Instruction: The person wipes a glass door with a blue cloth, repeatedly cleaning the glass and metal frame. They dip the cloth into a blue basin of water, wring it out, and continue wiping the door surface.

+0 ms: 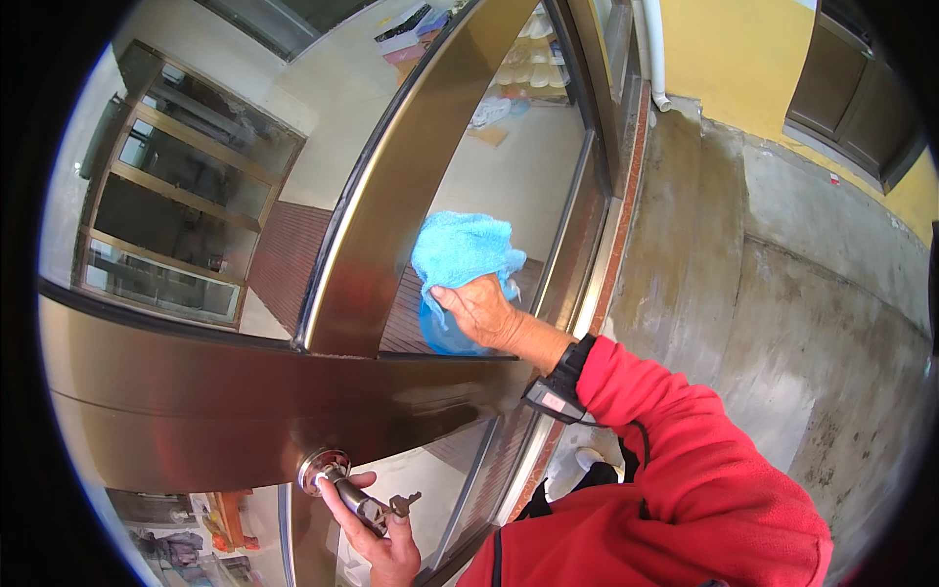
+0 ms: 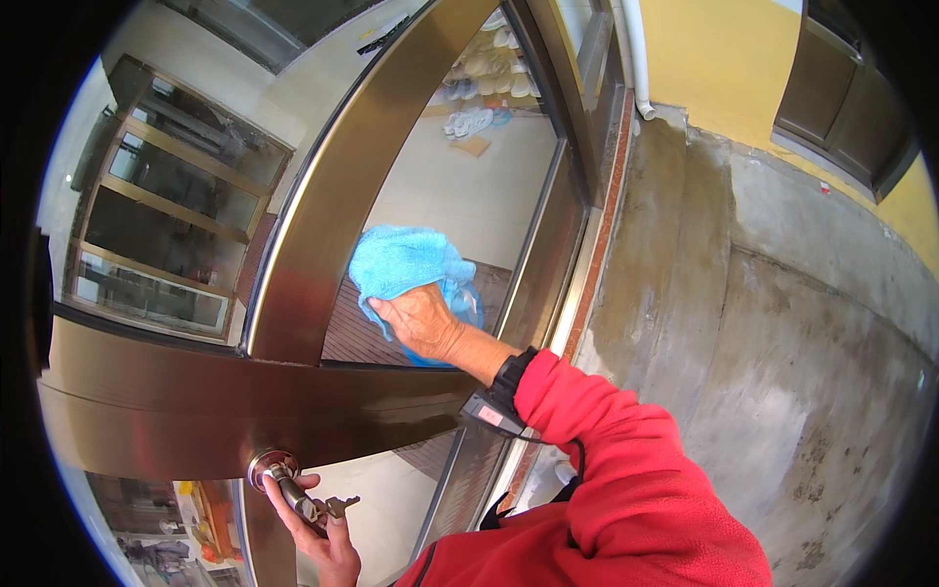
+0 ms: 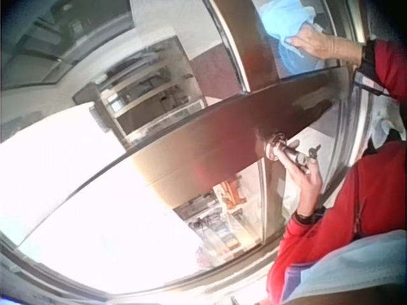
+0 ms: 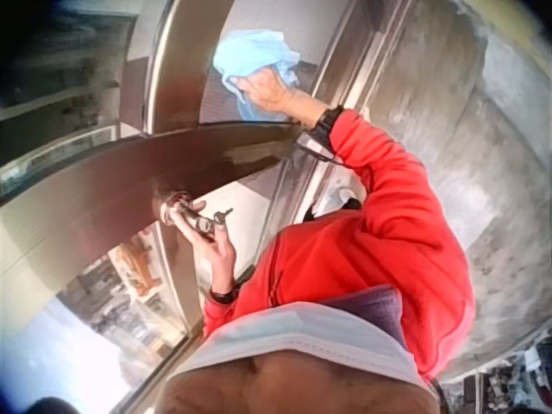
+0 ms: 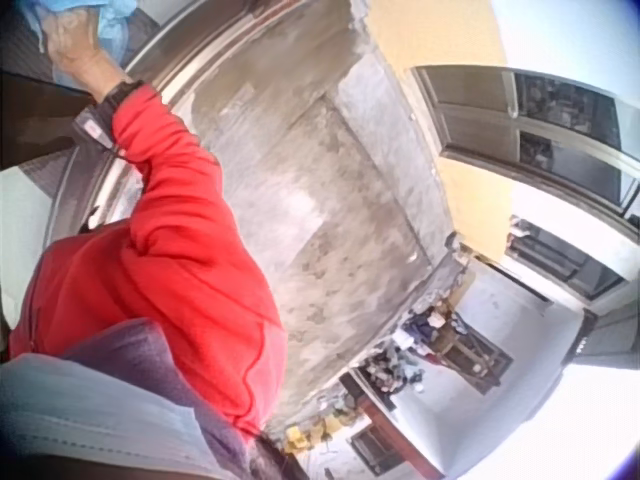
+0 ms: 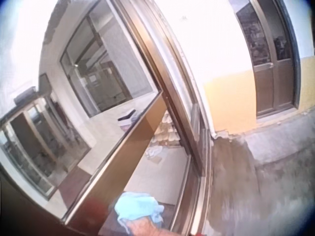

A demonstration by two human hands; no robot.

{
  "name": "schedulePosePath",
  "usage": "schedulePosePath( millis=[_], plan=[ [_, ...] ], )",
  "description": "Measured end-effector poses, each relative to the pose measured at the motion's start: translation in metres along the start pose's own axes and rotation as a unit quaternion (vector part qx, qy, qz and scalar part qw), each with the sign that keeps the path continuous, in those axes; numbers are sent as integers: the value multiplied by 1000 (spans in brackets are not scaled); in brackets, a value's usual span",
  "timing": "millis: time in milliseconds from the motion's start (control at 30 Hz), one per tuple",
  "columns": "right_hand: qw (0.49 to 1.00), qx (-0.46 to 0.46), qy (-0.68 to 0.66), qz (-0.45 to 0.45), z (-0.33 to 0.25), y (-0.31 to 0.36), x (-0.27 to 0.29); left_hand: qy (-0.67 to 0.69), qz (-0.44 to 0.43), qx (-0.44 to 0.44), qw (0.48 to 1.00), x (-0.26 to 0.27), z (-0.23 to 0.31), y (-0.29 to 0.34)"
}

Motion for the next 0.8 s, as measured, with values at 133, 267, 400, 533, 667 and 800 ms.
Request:
schedulePosePath(
  millis=[133, 267, 400, 533, 667, 800],
  plan=[
    [993, 96, 23, -58, 20, -28, 26, -22, 2, -3, 1000, 0, 2, 2],
    [997, 56, 41, -27, 46, -67, 40, -38, 5, 20, 999, 1, 6, 2],
    [985, -14, 93, 144, 95, -131, 59, -36, 1, 46, 998, -1, 11, 1],
    [966, -96, 122, 207, 120, -161, 53, -45, -6, 28, 999, -1, 14, -1],
    [965, -171, 116, 164, 66, -102, 17, 19, -23, 49, 998, -1, 15, -1],
    [978, -190, 86, -17, -17, -3, -15, 79, -36, 32, 996, -1, 15, -4]
  ],
)
Point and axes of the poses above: each hand's wrist, its own y-axis away from the middle knuckle, its own x-axis out of the back of the hand, z = x × y, the point moved 2 cm from there along -y, towards the middle knuckle, and after that the axes turned 12 degrees about z, right-handed, at the moved point
